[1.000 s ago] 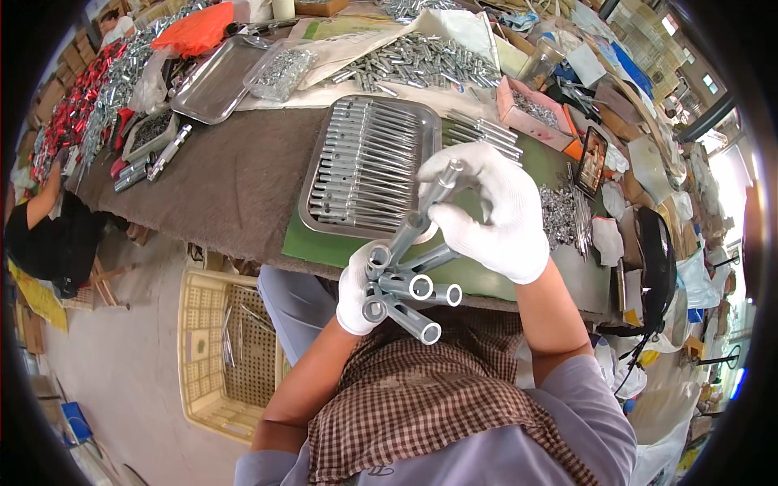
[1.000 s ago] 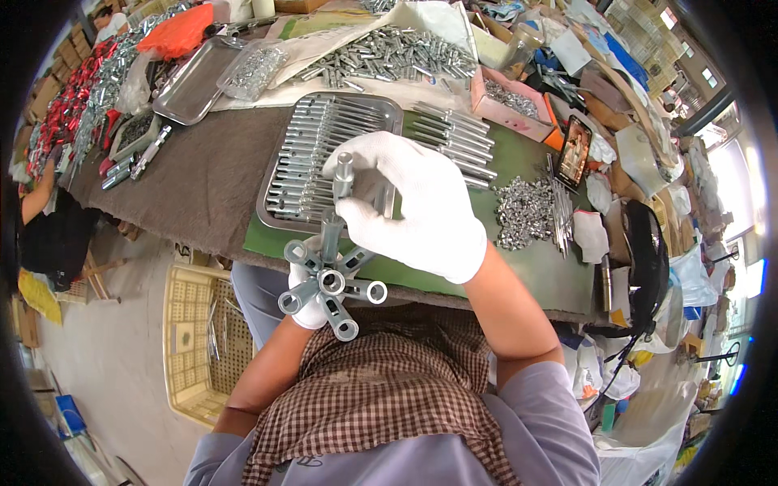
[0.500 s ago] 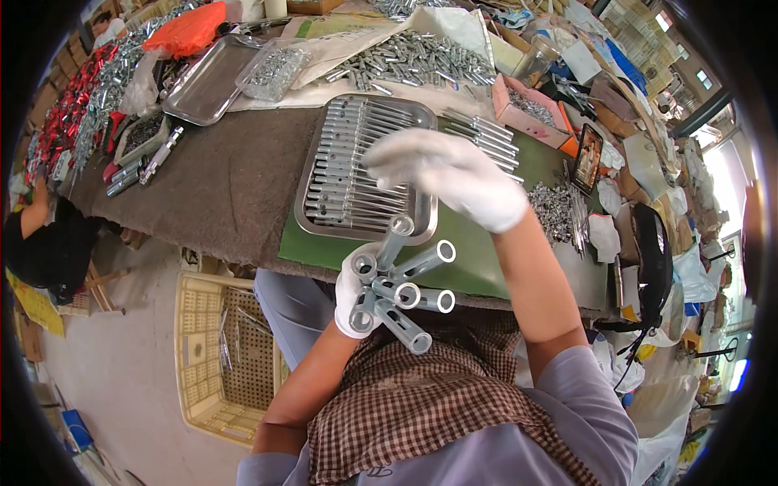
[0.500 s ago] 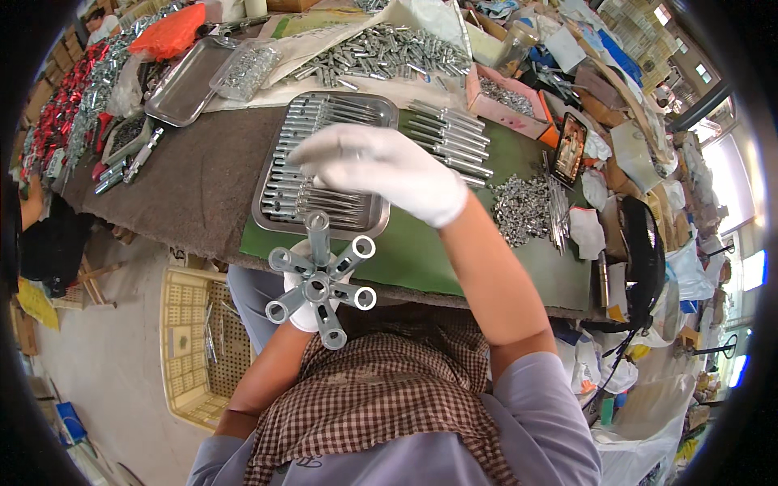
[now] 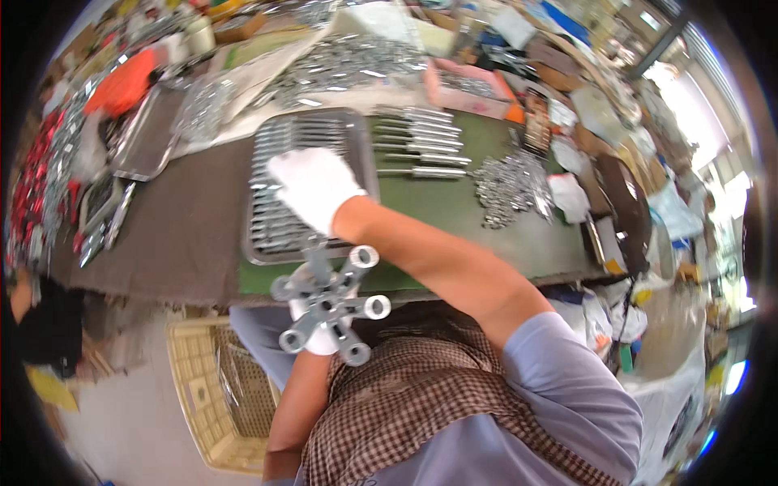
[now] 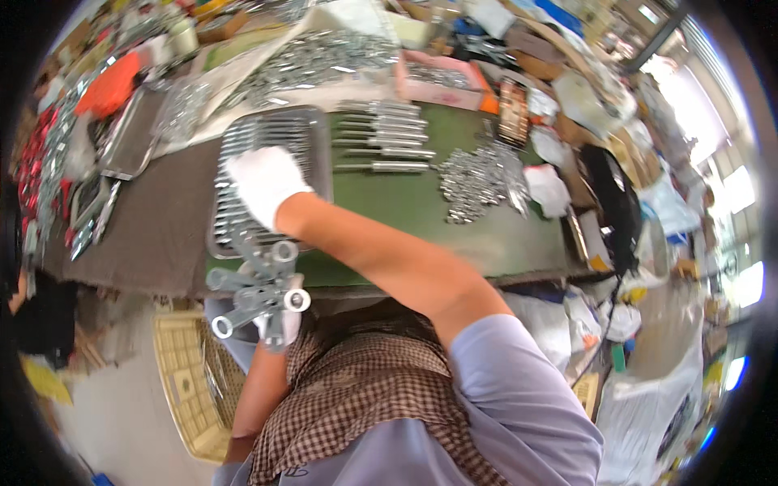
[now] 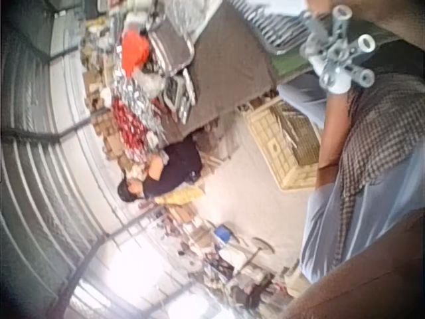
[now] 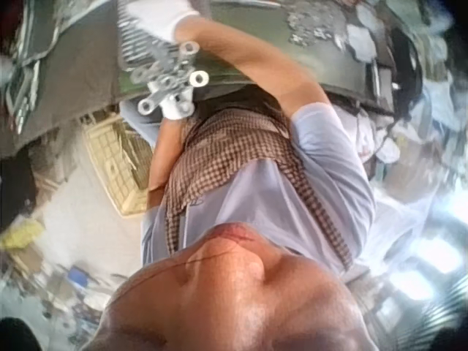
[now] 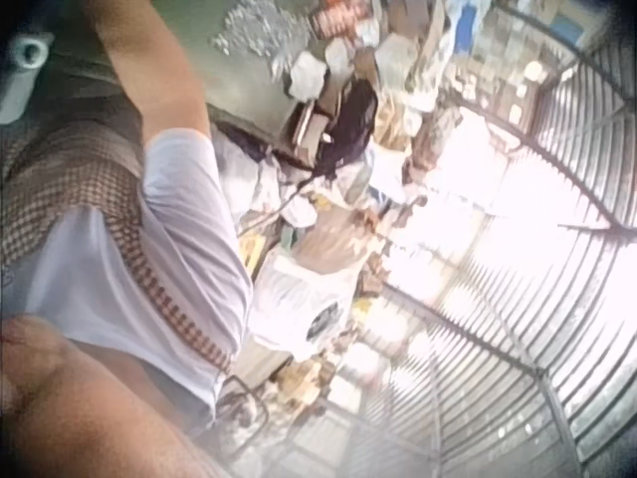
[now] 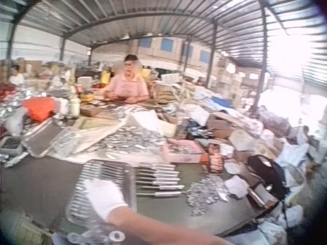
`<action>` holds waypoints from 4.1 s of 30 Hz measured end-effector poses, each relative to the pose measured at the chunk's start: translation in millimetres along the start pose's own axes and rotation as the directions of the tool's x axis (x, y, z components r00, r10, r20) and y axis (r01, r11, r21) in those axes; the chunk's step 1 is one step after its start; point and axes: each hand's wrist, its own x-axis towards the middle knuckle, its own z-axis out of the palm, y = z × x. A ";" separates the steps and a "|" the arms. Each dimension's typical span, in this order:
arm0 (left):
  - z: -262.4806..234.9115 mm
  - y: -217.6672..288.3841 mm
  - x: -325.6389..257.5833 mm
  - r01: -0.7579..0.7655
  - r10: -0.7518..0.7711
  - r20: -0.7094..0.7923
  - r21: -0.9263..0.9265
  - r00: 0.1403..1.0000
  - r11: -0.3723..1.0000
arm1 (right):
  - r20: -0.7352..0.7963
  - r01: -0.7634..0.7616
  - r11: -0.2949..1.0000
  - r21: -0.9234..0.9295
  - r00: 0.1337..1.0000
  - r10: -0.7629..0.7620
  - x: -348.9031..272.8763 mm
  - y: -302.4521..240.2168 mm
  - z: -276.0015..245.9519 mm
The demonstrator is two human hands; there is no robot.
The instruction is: The person assembles metal components by taking metal rods from a tray and inserting them into hollow metal cylinders by hand, then arranging the assembled pieces on the workbench.
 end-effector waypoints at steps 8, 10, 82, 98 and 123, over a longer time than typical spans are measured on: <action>-13.6 -15.2 5.0 -0.034 0.028 0.112 0.052 0.993 0.998 | 0.000 -0.098 0.928 0.359 0.994 0.105 -5.7 10.1 -17.1; -12.9 -13.6 2.8 -0.039 0.034 0.092 0.053 0.995 0.998 | 0.007 -0.167 0.833 0.527 0.981 0.193 -16.2 11.4 -50.6; 7.5 18.0 1.0 -0.288 0.238 0.191 0.304 0.952 0.908 | -0.283 0.193 0.311 0.931 0.918 0.278 -80.0 -29.2 -169.4; -6.7 -7.7 2.2 -0.313 0.288 0.133 0.252 0.949 0.916 | -0.348 0.318 0.769 0.555 0.928 -0.133 -104.5 -30.3 -125.1; 9.3 25.2 -2.3 -0.192 0.153 0.121 0.463 0.981 0.865 | -0.107 -0.061 0.812 0.580 0.983 0.151 -34.0 -8.8 -98.0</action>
